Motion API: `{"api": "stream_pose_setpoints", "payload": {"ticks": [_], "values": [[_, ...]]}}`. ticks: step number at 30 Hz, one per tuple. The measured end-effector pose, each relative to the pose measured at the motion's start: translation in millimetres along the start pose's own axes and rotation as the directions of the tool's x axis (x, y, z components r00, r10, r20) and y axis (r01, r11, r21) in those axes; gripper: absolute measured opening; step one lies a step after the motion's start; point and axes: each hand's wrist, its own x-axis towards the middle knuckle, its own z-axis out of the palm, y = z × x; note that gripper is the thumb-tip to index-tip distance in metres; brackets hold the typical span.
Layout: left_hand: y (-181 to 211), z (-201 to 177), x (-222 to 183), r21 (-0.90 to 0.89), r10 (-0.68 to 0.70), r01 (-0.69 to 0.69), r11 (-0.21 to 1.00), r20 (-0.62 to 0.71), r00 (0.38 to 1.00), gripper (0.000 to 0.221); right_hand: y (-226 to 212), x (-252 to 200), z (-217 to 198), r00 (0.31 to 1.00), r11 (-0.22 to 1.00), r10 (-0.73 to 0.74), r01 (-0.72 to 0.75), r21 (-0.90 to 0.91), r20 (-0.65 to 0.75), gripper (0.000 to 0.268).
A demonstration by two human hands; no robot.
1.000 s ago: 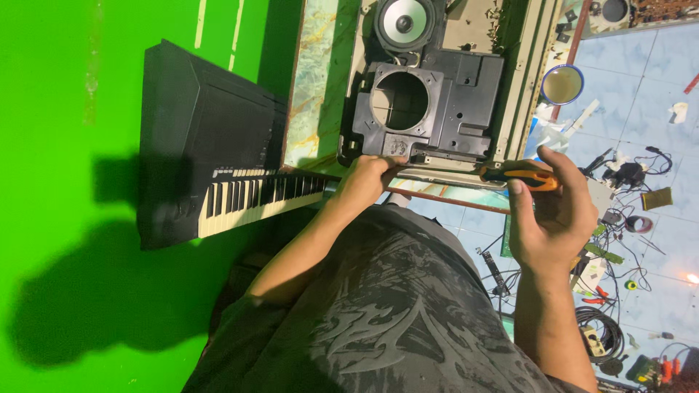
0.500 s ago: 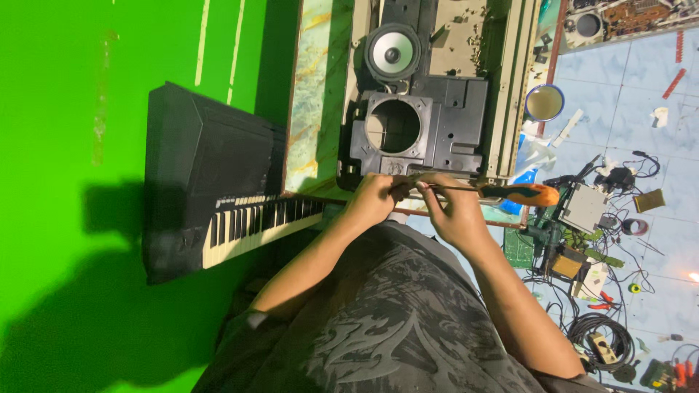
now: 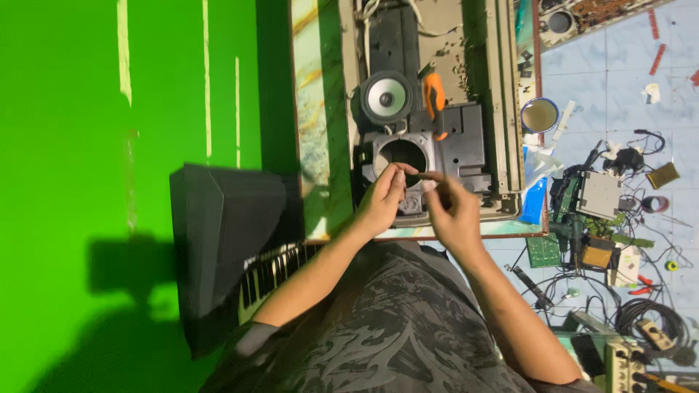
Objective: The person unscrews and removes a plastic housing and electronic components from inside a speaker cabinet using a screwdriver.
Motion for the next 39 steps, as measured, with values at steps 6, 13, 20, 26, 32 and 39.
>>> {"api": "stream_pose_setpoints", "payload": {"ticks": [6,13,20,26,32,39], "values": [[4.3,-1.1,28.1,-0.404,-0.076,0.175,0.898,0.249,0.966,0.029,-11.7,7.9,15.3,0.996,0.993,-0.063,0.069,0.094,-0.063,0.028],[20.6,4.4,54.9,-0.242,-0.132,0.208,0.948,0.295,0.946,0.033,-4.5,26.5,5.1,0.991,0.996,0.049,-0.039,0.079,-0.121,0.023],[8.1,22.7,106.7,-0.117,-0.202,0.231,0.966,0.219,0.954,0.032,12.6,74.7,-19.7,0.992,0.997,-0.018,0.027,0.070,-0.127,0.017],[-35.9,45.1,185.7,0.200,-0.005,0.017,0.980,-0.060,0.998,0.022,70.4,167.7,-37.3,0.980,0.999,-0.049,0.044,-0.029,-0.195,0.018],[-52.3,59.4,231.2,0.344,-0.022,0.100,0.934,-0.224,0.974,0.021,114.7,228.5,-32.2,0.973,0.988,-0.072,0.039,-0.150,-0.218,0.017],[-64.4,63.7,242.9,0.420,-0.045,0.154,0.894,-0.257,0.965,0.025,122.3,242.3,-28.9,0.980,0.984,-0.048,0.013,-0.180,-0.191,0.020]]}}
